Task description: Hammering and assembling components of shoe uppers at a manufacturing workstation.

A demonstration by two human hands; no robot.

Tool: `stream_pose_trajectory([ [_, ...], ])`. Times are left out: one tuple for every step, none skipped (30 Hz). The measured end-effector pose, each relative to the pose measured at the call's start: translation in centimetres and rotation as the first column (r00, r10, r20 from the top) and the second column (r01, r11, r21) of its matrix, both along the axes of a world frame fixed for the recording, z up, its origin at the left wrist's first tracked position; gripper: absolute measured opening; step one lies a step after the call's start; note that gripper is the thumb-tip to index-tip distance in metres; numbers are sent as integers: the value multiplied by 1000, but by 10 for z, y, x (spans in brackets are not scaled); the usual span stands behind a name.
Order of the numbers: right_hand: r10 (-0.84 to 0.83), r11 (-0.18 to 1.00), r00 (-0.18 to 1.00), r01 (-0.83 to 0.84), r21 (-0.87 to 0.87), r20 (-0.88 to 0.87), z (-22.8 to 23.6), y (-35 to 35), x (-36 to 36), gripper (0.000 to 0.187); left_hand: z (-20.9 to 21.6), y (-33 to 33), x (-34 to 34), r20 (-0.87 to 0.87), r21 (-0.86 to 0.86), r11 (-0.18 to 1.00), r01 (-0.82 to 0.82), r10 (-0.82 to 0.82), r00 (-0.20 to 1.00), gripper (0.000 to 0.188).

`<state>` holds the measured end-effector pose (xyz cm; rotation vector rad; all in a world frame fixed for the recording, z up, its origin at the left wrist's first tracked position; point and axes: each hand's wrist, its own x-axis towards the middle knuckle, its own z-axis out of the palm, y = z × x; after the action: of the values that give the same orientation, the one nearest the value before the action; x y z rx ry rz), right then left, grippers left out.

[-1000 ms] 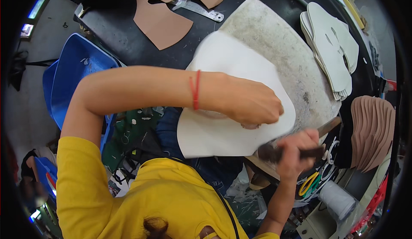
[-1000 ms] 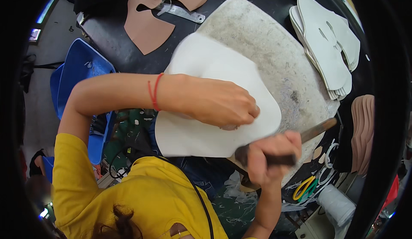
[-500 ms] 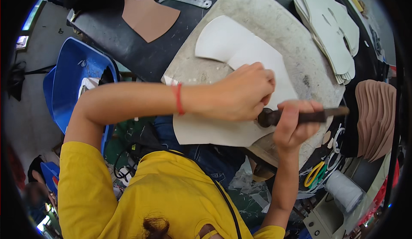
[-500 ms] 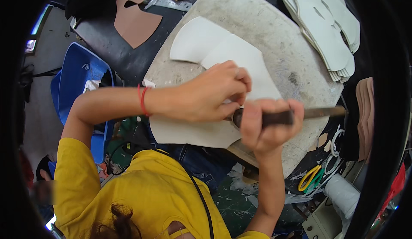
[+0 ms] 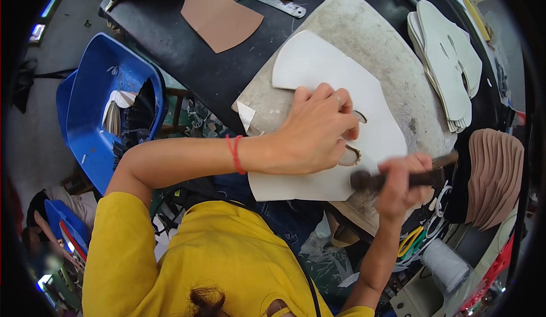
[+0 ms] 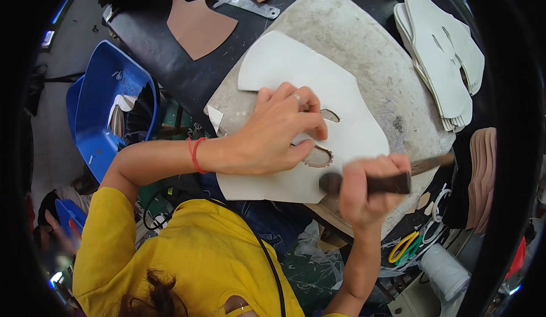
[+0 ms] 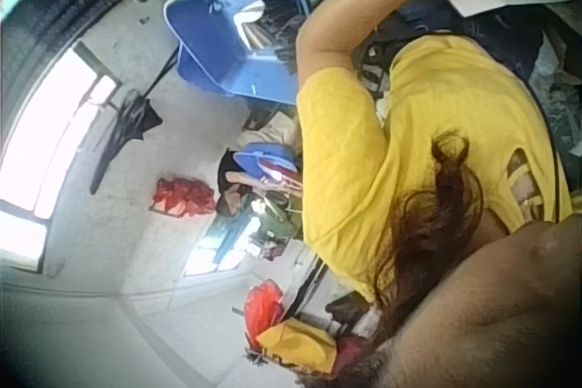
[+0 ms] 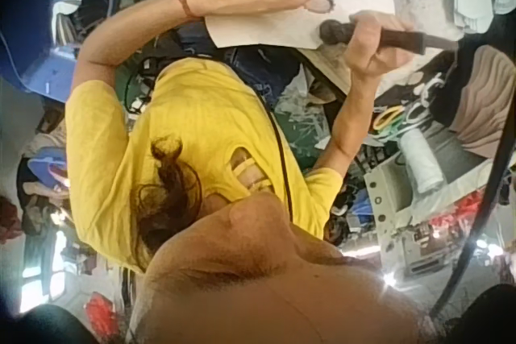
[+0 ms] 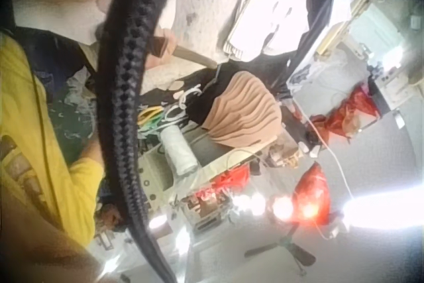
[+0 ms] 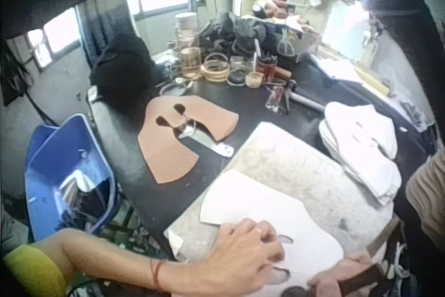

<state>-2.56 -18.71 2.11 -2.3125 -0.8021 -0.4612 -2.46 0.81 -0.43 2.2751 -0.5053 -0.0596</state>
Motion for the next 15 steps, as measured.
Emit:
stream_pose_trajectory([
  [51, 999, 999, -51, 1, -20, 14, -2, -7, 13, 6, -1, 7, -43, 12, 1000, 25, -24, 999, 16],
  [-7, 1000, 996, 9, -15, 88, 14, 0, -10, 12, 11, -5, 8, -91, 20, 998, 65, -63, 994, 14],
  [-63, 997, 977, 69, -22, 202, 11, 8, -8, 12, 8, -4, 4, -92, 20, 997, 70, -68, 993, 14],
  [-171, 984, 953, 176, 6, 251, -13, 20, 4, 15, 1, -3, -2, 18, -11, 999, 42, -42, 999, 11],
  [-163, 985, 959, 145, 92, 231, -17, 22, 14, 18, -3, -1, -4, 139, -48, 999, 10, -3, 990, 9],
  [-150, 987, 962, 133, 89, 228, -21, 21, 15, 18, -4, 4, -11, 236, -18, 1000, -2, 7, 972, 5],
  [-137, 989, 965, 121, 85, 225, -21, 18, 14, 19, -7, 5, -8, 248, -24, 1000, -5, 11, 969, 5],
  [-128, 990, 965, 112, 84, 227, -19, 17, 10, 19, -5, 8, -6, 177, 3, 1000, -4, 3, 984, 5],
  [-52, 998, 982, 45, 40, 182, -13, 11, 7, 18, -2, 9, -4, 105, 25, 1000, -5, 2, 994, 5],
  [23, 1000, 991, -23, -2, 132, -7, 7, 3, 17, 4, 11, 2, 24, 34, 999, 25, -25, 999, 3],
  [80, 976, 996, -85, 202, 32, 0, 3, -4, 15, 8, 11, 7, 17, 28, 999, 22, -23, 1000, 3],
  [7, 992, 994, -20, 128, 107, 0, 8, -7, 14, 11, 11, 11, -28, 41, 997, 71, -70, 997, 2],
  [-61, 997, 981, 51, 59, 187, -1, 17, -8, 13, 12, 12, 11, -73, 53, 991, 121, -117, 990, 2],
  [-158, 981, 967, 176, -77, 201, -14, 30, 0, 20, 8, 12, 8, -70, 53, 990, 133, -129, 989, 2],
  [-170, 985, 970, 174, -8, 173, -18, 34, 9, 27, -1, 16, 2, 9, -42, 995, 86, -86, 996, 2],
])
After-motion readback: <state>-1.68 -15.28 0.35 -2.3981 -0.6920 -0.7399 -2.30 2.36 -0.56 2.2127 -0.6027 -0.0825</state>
